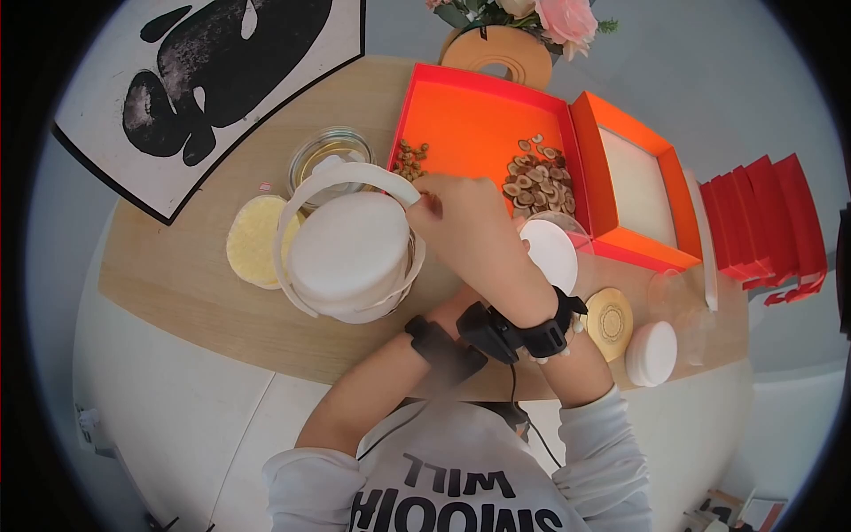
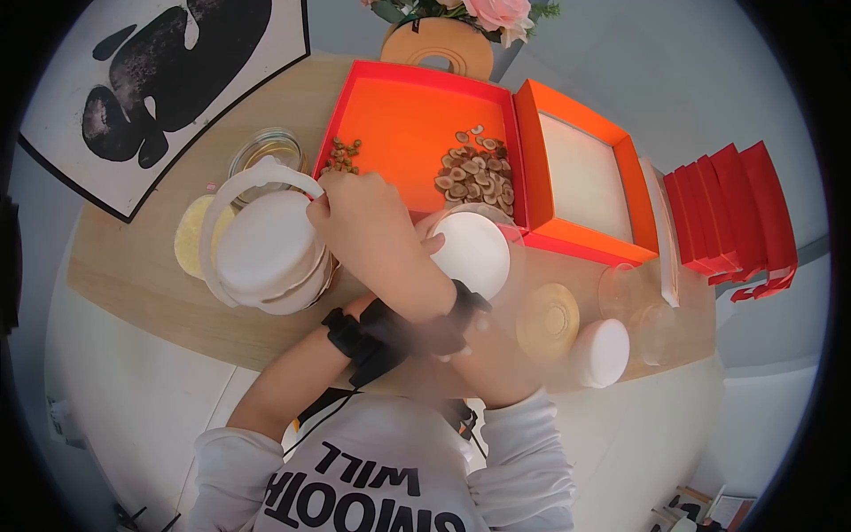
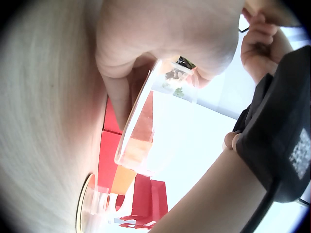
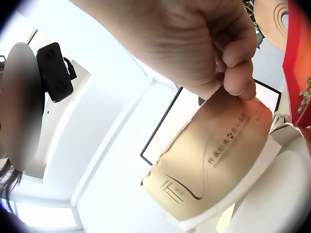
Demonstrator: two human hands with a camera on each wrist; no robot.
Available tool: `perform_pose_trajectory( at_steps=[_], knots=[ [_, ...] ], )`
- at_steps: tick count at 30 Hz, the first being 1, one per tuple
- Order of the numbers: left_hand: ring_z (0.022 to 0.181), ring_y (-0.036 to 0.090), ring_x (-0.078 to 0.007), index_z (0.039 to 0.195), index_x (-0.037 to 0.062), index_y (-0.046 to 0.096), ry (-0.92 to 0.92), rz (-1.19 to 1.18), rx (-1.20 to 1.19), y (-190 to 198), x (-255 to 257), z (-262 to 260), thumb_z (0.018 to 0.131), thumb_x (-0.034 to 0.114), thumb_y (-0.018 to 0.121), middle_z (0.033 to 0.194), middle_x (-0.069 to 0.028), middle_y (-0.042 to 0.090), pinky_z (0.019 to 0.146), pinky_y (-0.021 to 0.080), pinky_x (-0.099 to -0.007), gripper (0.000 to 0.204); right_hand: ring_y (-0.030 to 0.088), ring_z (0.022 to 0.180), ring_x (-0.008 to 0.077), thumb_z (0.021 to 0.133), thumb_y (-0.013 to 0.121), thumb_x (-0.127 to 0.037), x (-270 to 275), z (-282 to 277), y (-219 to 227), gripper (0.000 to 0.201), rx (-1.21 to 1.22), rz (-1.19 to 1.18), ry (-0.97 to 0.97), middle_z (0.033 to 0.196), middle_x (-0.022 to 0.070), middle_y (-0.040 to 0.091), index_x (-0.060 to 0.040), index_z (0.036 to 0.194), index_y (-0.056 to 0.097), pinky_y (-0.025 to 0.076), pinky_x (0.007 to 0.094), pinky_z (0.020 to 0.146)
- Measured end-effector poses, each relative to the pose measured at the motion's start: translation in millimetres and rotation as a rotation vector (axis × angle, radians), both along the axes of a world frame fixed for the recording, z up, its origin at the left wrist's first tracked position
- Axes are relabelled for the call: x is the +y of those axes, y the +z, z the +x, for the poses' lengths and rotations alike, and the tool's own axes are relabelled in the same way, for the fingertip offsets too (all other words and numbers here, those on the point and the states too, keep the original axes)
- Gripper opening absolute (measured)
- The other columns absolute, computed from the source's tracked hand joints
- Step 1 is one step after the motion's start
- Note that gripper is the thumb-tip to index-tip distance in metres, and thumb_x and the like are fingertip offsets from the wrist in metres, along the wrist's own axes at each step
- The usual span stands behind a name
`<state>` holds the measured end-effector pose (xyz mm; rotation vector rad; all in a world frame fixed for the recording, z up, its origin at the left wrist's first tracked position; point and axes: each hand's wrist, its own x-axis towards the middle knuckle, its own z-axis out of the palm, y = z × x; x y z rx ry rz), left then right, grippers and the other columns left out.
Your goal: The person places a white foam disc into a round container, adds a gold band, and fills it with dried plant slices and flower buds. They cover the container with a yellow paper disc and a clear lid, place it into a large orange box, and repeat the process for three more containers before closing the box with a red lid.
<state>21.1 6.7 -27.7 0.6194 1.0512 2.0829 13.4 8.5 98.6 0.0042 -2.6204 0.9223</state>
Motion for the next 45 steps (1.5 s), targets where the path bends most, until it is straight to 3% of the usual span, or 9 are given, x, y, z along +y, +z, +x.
perform_pose_trajectory(
  at_steps=[4, 7, 9, 10, 13, 16, 19, 31, 45],
  knots=[
    [0.118, 0.035, -0.0168, 0.131, 0.0039, 0.025, -0.114, 0.026, -0.244, 16, -10, 5, 0.085, 0.030, 0.050, 0.128, -0.0079, 0.038, 0.096, 0.030, -0.0332, 0.059, 0.055, 0.054, 0.0331, 0.070, 0.052, -0.010, 1, 8, 11, 0.014, -0.053, -0.189, 0.006, 0.058, 0.0200, 0.054, 0.0016, 0.074, 0.059, 0.046, 0.0379, 0.054],
    [0.119, 0.035, -0.0173, 0.132, 0.0061, 0.024, -0.170, 0.030, -0.437, 21, -14, 11, 0.086, 0.031, 0.048, 0.128, -0.0075, 0.038, 0.096, 0.031, -0.0357, 0.058, 0.051, 0.042, 0.0073, 0.076, 0.052, -0.007, 15, 25, 39, 0.020, -0.158, -0.291, -0.038, 0.055, 0.0058, 0.056, 0.0025, 0.091, 0.062, 0.040, 0.0224, 0.041],
    [0.119, 0.035, -0.0177, 0.133, 0.0077, 0.023, -0.161, 0.018, -0.435, 24, -15, 12, 0.086, 0.032, 0.047, 0.128, -0.0073, 0.037, 0.096, 0.032, -0.0373, 0.058, 0.047, 0.042, 0.0050, 0.077, 0.050, -0.006, 44, 35, 36, 0.020, 0.015, -0.129, -0.093, 0.055, 0.0031, 0.054, 0.0042, 0.091, 0.061, 0.037, 0.0207, 0.039],
    [0.120, 0.035, -0.0179, 0.133, 0.0093, 0.022, -0.144, 0.005, -0.406, 23, -14, 11, 0.087, 0.032, 0.045, 0.128, -0.0069, 0.037, 0.095, 0.032, -0.0389, 0.057, 0.045, 0.042, 0.0043, 0.077, 0.049, -0.005, 54, 45, 41, 0.021, -0.019, -0.256, -0.182, 0.055, 0.0023, 0.053, 0.0051, 0.091, 0.061, 0.036, 0.0205, 0.038],
    [0.120, 0.035, -0.0186, 0.133, 0.0130, 0.020, -0.112, 0.004, -0.344, 23, -11, 11, 0.088, 0.034, 0.041, 0.128, -0.0062, 0.036, 0.094, 0.035, -0.0410, 0.054, 0.049, 0.039, 0.0105, 0.076, 0.051, -0.007, 94, 74, 43, 0.022, 0.010, -0.181, -0.405, 0.050, 0.0074, 0.054, 0.0033, 0.091, 0.061, 0.040, 0.0237, 0.041],
    [0.119, 0.036, -0.0195, 0.132, 0.0148, 0.022, -0.117, 0.063, -0.326, 25, -10, 10, 0.087, 0.035, 0.040, 0.129, -0.0065, 0.033, 0.090, 0.040, -0.0384, 0.052, 0.048, 0.039, 0.0100, 0.077, 0.050, -0.008, 123, 98, 34, 0.021, -0.044, -0.081, -0.563, 0.049, 0.0075, 0.052, 0.0042, 0.091, 0.061, 0.039, 0.0240, 0.041],
    [0.121, 0.036, -0.0173, 0.133, 0.0142, 0.022, -0.113, 0.017, -0.350, 38, -14, 13, 0.089, 0.037, 0.034, 0.131, -0.0039, 0.034, 0.094, 0.036, -0.0357, 0.051, 0.048, 0.039, 0.0112, 0.077, 0.050, -0.008, 131, 114, 25, 0.021, -0.087, 0.017, -0.638, 0.048, 0.0088, 0.050, 0.0035, 0.091, 0.060, 0.039, 0.0249, 0.042],
    [0.122, 0.032, -0.0193, 0.133, 0.0142, 0.018, -0.093, 0.078, -0.288, 32, -13, 11, 0.090, 0.035, 0.036, 0.133, -0.0071, 0.028, 0.094, 0.038, -0.0387, 0.050, 0.058, 0.059, 0.0291, 0.075, 0.053, -0.012, 125, 116, 8, 0.020, -0.061, 0.359, -0.629, 0.064, 0.0145, 0.058, -0.0028, 0.092, 0.060, 0.045, 0.0358, 0.054],
    [0.122, 0.031, -0.0208, 0.135, 0.0150, 0.014, -0.087, 0.096, -0.323, 27, -15, 11, 0.086, 0.021, 0.041, 0.133, -0.0078, 0.024, 0.092, 0.038, -0.0400, 0.056, 0.059, 0.069, 0.0291, 0.078, 0.053, -0.016, 119, 97, -5, 0.027, -0.169, 0.300, -0.590, 0.080, 0.0107, 0.059, -0.0079, 0.103, 0.050, 0.046, 0.0389, 0.058]
  ],
)
